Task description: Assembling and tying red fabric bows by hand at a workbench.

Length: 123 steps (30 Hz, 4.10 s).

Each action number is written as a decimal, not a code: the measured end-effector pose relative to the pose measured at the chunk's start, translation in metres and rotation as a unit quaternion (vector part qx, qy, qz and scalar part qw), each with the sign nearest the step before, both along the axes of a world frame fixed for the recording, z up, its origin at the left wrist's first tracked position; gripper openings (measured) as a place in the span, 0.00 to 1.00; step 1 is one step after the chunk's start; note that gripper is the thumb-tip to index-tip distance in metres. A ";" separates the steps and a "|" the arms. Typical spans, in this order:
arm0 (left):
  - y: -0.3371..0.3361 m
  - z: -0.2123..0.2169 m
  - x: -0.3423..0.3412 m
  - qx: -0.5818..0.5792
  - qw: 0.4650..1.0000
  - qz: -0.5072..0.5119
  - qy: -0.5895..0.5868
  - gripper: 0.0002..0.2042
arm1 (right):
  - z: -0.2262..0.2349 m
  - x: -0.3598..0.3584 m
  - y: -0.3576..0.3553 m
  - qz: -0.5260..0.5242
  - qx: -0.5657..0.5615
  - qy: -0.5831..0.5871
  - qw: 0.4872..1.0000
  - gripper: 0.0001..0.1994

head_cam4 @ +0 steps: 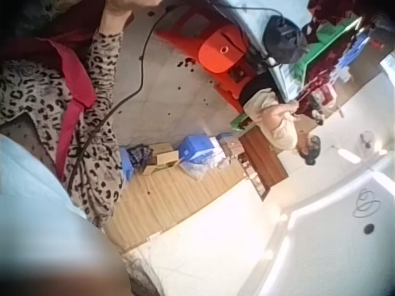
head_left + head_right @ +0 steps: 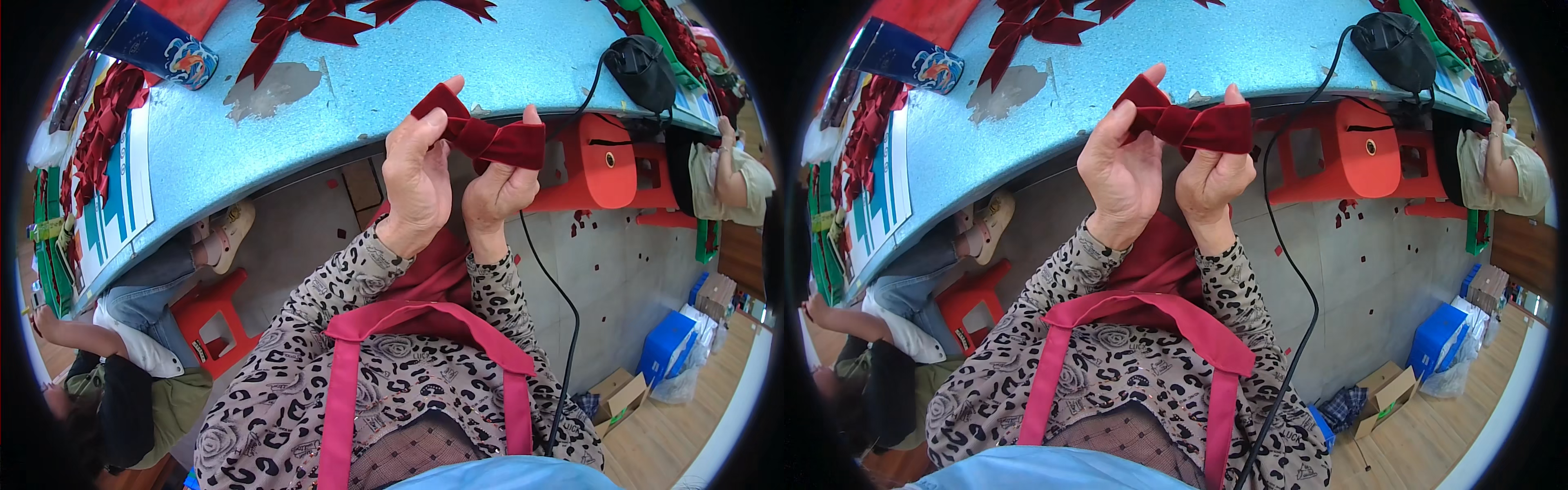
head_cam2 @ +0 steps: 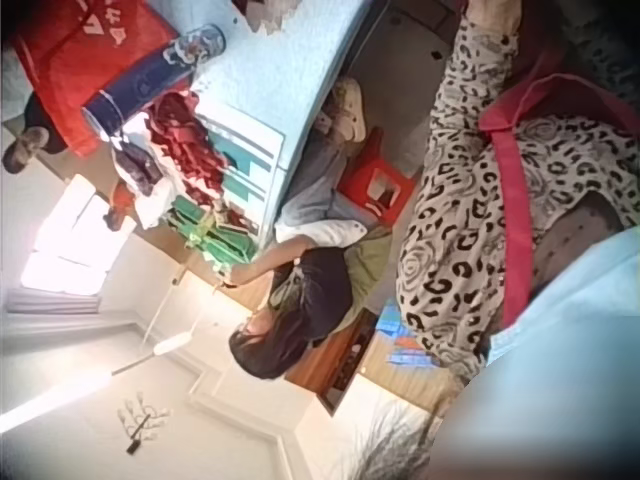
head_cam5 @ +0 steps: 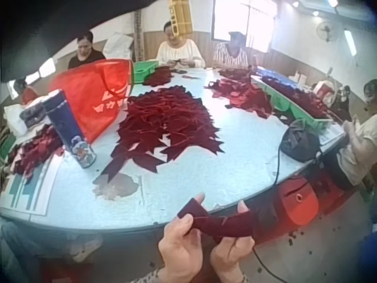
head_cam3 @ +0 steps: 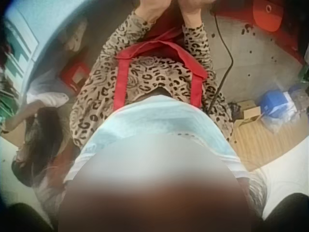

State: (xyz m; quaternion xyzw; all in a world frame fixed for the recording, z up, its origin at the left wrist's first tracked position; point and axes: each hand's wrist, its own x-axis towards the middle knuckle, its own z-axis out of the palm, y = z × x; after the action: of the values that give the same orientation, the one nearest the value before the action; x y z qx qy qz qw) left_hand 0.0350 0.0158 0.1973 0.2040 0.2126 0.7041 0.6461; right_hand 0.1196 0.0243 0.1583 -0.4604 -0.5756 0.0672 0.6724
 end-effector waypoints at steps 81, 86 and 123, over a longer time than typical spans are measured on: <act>0.015 0.051 0.007 -0.003 0.989 0.107 -0.098 0.21 | 0.060 -0.020 0.011 0.047 0.005 0.062 0.997 0.19; 0.016 0.044 0.008 0.011 0.990 0.111 -0.086 0.19 | 0.056 -0.026 0.009 0.172 -0.052 0.301 0.937 0.18; 0.001 0.018 -0.002 0.362 0.582 0.444 0.578 0.17 | 0.061 0.000 -0.036 0.332 -0.185 0.544 0.748 0.15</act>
State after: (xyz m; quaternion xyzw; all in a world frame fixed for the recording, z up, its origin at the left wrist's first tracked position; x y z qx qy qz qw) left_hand 0.0332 0.0171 0.2149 0.6648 0.3327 0.6554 -0.1331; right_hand 0.1196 -0.0116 0.2197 -0.2415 -0.2053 0.6305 0.7085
